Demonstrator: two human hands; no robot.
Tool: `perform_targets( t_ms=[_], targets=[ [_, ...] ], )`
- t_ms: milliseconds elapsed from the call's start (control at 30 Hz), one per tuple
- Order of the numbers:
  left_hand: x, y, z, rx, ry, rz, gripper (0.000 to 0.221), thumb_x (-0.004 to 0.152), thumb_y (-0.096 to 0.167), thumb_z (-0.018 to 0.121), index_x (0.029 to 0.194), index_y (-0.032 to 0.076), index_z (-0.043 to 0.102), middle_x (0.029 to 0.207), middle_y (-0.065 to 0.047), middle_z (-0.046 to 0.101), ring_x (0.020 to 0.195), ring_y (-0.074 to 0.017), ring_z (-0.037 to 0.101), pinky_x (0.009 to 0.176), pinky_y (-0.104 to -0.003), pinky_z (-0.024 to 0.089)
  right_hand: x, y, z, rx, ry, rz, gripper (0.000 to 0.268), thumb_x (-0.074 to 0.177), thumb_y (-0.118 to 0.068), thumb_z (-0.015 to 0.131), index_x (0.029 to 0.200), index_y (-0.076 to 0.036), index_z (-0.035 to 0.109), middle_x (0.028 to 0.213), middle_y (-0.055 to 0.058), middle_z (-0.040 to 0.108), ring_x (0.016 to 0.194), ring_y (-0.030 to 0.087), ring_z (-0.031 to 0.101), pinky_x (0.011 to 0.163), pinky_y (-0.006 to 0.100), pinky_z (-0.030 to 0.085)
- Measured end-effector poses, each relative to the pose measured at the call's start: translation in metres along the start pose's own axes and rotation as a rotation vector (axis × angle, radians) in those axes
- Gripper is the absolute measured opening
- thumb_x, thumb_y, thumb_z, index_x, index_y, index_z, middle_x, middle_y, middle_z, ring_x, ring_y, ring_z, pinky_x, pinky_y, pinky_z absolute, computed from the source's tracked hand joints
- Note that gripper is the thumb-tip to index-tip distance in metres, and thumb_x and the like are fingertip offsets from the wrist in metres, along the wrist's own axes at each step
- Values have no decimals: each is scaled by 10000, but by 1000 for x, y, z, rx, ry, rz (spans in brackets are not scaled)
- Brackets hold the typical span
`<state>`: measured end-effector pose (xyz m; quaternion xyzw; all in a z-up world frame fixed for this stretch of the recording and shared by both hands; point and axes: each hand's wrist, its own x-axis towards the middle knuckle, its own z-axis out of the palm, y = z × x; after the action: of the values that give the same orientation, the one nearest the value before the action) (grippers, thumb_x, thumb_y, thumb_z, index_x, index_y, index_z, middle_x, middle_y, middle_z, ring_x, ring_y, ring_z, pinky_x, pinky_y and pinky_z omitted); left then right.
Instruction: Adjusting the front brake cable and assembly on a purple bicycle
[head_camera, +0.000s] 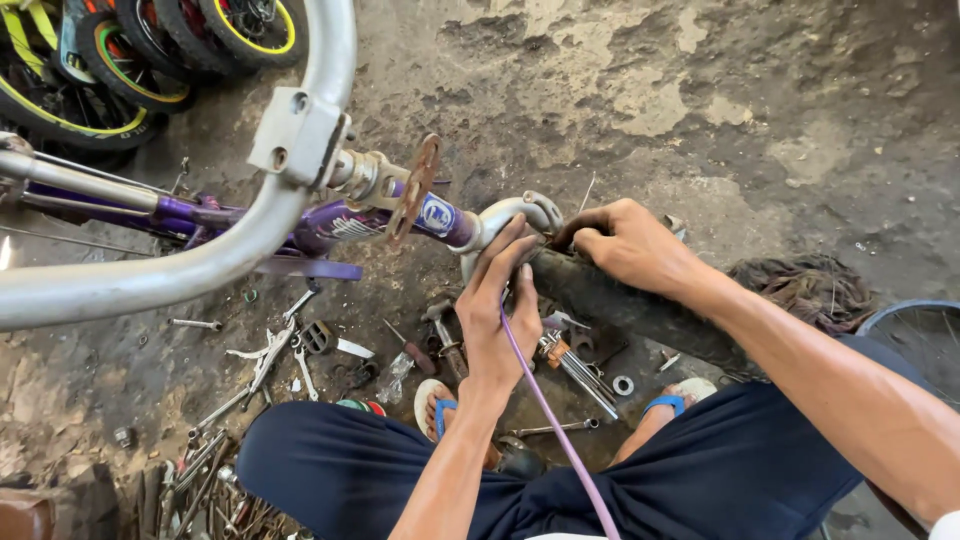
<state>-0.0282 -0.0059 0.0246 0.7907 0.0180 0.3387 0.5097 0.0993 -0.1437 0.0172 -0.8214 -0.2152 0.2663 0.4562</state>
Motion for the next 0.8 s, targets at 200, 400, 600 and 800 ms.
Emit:
perform_targets(
  t_ms=[200,400,600,800],
  targets=[
    [0,-1,0,49,6,19,283,929,-113,568,1173,-19,676,1306,-219,670,1176,-400,683,924,-450,614,1,-5,-1,312,8,81,273,855,-119,559,946,-65,811,624,63,583,594,136,521,490,250,421],
    [-3,-10,1,61,34,32,259,931,-73,626,1168,-9,709,1277,-205,697,1169,-385,693,973,-470,574,-2,-10,-5,625,-30,63,258,898,-58,510,983,56,725,654,59,476,588,84,339,489,221,277],
    [-4,-21,6,7,91,38,153,963,-13,653,1071,35,751,1180,-141,753,1118,-311,733,969,-401,572,-5,-2,-1,719,-6,14,228,916,-71,547,991,63,715,662,94,531,565,71,364,472,205,326],
    [-1,-20,8,-33,119,15,124,951,-9,670,1019,36,763,1114,-140,769,1062,-311,753,946,-405,572,-8,6,1,880,112,-39,223,981,-45,629,1177,54,669,833,179,694,606,68,468,565,189,430]
  ],
)
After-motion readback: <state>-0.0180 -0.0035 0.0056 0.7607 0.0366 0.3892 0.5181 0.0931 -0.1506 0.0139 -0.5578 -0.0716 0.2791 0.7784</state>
